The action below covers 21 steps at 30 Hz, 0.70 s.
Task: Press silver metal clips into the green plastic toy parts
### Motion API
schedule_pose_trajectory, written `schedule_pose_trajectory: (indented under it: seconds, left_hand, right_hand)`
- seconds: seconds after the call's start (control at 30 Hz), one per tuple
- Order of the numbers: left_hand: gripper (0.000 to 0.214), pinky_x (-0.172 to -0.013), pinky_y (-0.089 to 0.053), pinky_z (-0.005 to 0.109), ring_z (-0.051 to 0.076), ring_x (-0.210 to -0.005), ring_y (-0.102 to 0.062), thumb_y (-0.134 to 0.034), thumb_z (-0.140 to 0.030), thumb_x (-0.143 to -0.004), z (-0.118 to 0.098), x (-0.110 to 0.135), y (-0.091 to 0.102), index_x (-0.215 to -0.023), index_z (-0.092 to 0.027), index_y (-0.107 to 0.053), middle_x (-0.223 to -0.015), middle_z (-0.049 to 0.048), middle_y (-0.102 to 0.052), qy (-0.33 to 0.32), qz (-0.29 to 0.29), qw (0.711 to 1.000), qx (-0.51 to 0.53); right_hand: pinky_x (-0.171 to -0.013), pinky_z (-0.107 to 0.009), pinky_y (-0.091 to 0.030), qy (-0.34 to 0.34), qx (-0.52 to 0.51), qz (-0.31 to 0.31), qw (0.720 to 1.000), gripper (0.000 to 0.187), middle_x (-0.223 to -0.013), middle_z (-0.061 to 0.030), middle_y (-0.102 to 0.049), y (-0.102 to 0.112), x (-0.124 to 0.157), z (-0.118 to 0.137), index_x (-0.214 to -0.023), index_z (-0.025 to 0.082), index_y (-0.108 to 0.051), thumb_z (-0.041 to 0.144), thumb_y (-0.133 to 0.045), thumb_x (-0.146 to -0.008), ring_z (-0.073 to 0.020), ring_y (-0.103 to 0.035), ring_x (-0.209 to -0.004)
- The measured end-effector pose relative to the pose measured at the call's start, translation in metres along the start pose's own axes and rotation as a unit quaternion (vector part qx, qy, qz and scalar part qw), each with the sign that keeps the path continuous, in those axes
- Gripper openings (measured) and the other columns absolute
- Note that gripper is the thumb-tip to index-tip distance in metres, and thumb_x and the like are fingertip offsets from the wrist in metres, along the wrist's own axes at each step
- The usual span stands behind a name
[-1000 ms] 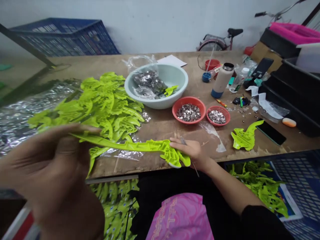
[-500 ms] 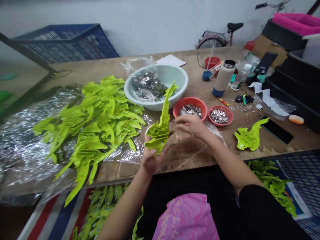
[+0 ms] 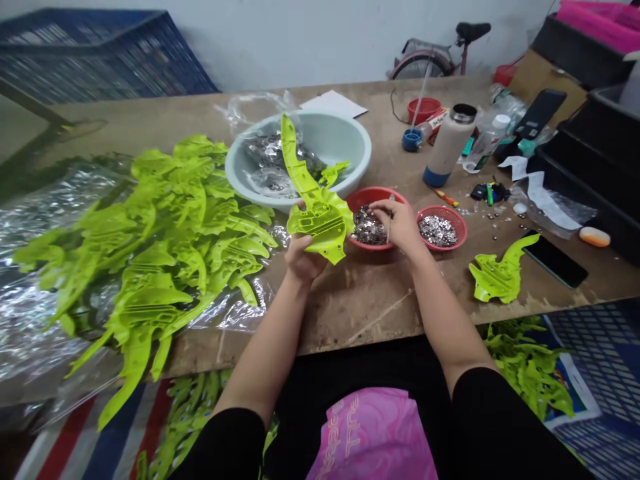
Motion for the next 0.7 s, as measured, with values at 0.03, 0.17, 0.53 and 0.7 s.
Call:
schedule_pose_trajectory:
  seconds: [0.03, 0.17, 0.53, 0.7]
  left_hand:
    - [0.079, -0.111, -0.06, 0.055, 0.03, -0.125, -0.071, -0.069, -0.037, -0.064, 0.003, 0.0, 0.005, -0.141, -0.035, -0.054, -0.133, 0.0059, -0.073, -0.019, -0.018, 1.0, -0.013]
    - [0.077, -0.105, -0.061, 0.042, 0.024, -0.114, -0.07, -0.078, -0.037, -0.065, 0.018, 0.006, 0.015, -0.137, -0.036, -0.052, -0.128, 0.0031, -0.067, -0.075, -0.054, 0.994, -0.06]
    - [0.067, -0.097, -0.058, 0.029, 0.013, -0.106, -0.069, -0.087, -0.053, -0.082, 0.064, -0.003, 0.024, -0.129, -0.036, -0.042, -0.124, -0.0007, -0.057, -0.117, 0.061, 0.988, -0.083]
    - [0.055, -0.091, -0.057, 0.023, 0.009, -0.101, -0.069, -0.084, -0.049, -0.088, 0.056, 0.004, 0.012, -0.125, -0.034, -0.046, -0.117, -0.0024, -0.061, -0.069, 0.073, 0.995, 0.002]
  right_hand:
    - [-0.101, -0.038, -0.064, 0.002, -0.039, -0.028, 0.999, 0.025, -0.116, -0.0096, -0.082, 0.0, 0.003, -0.003, -0.114, 0.018, -0.075, 0.026, -0.056, -0.1, -0.0195, -0.079, -0.103]
    - [-0.088, -0.033, -0.069, 0.039, -0.253, -0.121, 0.959, 0.021, -0.102, -0.0021, -0.083, -0.012, 0.01, -0.008, -0.105, 0.023, -0.07, 0.034, -0.076, -0.088, -0.0157, -0.081, -0.088]
    - [-0.078, -0.026, -0.07, 0.151, -0.333, -0.044, 0.93, 0.027, -0.091, 0.0059, -0.082, -0.03, 0.032, 0.027, -0.087, 0.025, -0.069, 0.036, -0.094, -0.082, -0.0119, -0.08, -0.081]
    - [-0.086, -0.025, -0.07, 0.213, -0.311, -0.032, 0.926, 0.016, -0.097, 0.0069, -0.084, -0.036, 0.049, 0.045, -0.091, 0.027, -0.074, 0.021, -0.088, -0.089, -0.0112, -0.082, -0.091]
Point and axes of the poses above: each hand's wrist, its own x-axis away from the middle knuckle, its own y-axis out of the back of the hand, z = x × y, the point moved 2 cm from there along -x, towards the middle knuckle
